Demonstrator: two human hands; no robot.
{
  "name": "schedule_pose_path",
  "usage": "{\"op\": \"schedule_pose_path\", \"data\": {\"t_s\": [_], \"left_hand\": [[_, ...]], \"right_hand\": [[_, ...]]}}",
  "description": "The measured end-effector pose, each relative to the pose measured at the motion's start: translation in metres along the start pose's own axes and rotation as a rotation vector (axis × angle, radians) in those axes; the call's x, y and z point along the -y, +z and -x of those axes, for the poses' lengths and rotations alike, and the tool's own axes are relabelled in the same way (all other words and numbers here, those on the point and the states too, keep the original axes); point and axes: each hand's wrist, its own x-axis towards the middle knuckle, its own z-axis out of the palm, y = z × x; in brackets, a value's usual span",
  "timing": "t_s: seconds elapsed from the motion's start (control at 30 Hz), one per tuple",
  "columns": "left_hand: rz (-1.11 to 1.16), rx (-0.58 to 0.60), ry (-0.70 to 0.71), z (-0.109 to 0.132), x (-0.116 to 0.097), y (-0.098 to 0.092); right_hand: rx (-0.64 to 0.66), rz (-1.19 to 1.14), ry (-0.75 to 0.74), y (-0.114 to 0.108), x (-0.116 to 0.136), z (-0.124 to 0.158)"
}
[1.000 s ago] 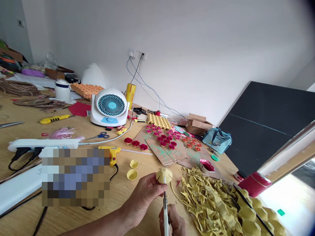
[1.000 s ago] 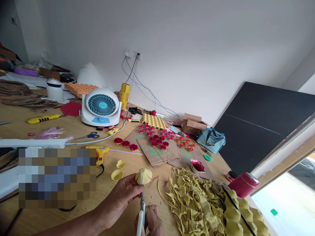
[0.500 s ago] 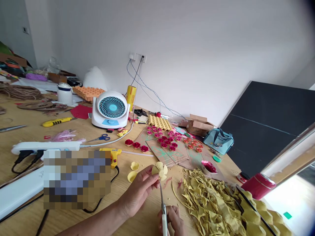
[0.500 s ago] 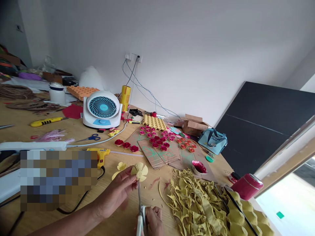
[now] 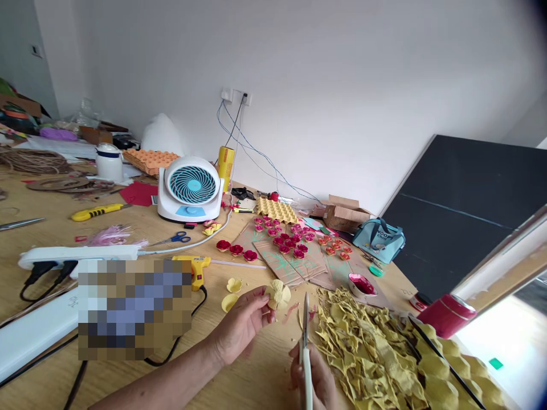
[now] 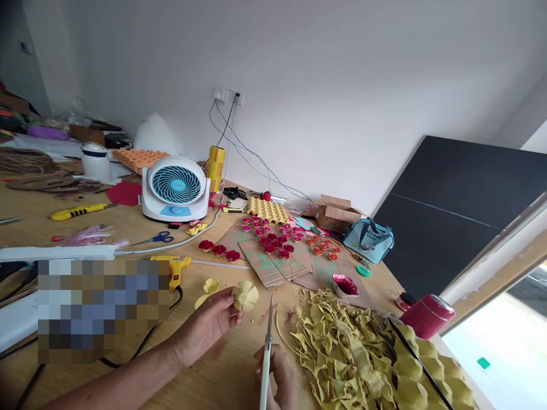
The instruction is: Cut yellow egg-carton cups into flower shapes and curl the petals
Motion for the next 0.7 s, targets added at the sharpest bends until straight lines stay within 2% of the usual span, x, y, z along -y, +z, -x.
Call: {"op": "schedule_pose_path", "data": {"t_s": [0.17,0.27,0.4,0.7], "left_hand": [[-0.005,-0.025,-0.075,0.003,0.006,0.001],[-0.023,-0.012,-0.106,0.004,0.011,0.0],[-0.073,-0.009,-0.159,0.006,0.015,0.0],[-0.139,0.015,-0.261,0.01,0.022,-0.003]], "right_hand": [[-0.04,-0.19,0.076,0.002,0.019,-0.003],[-0.049,-0.207,0.078,-0.001,0.025,-0.007],[0.002,-0.213,0.036,-0.007,0.029,-0.011],[0.043,-0.242,0.081,-0.009,0.043,-0.008]]}}
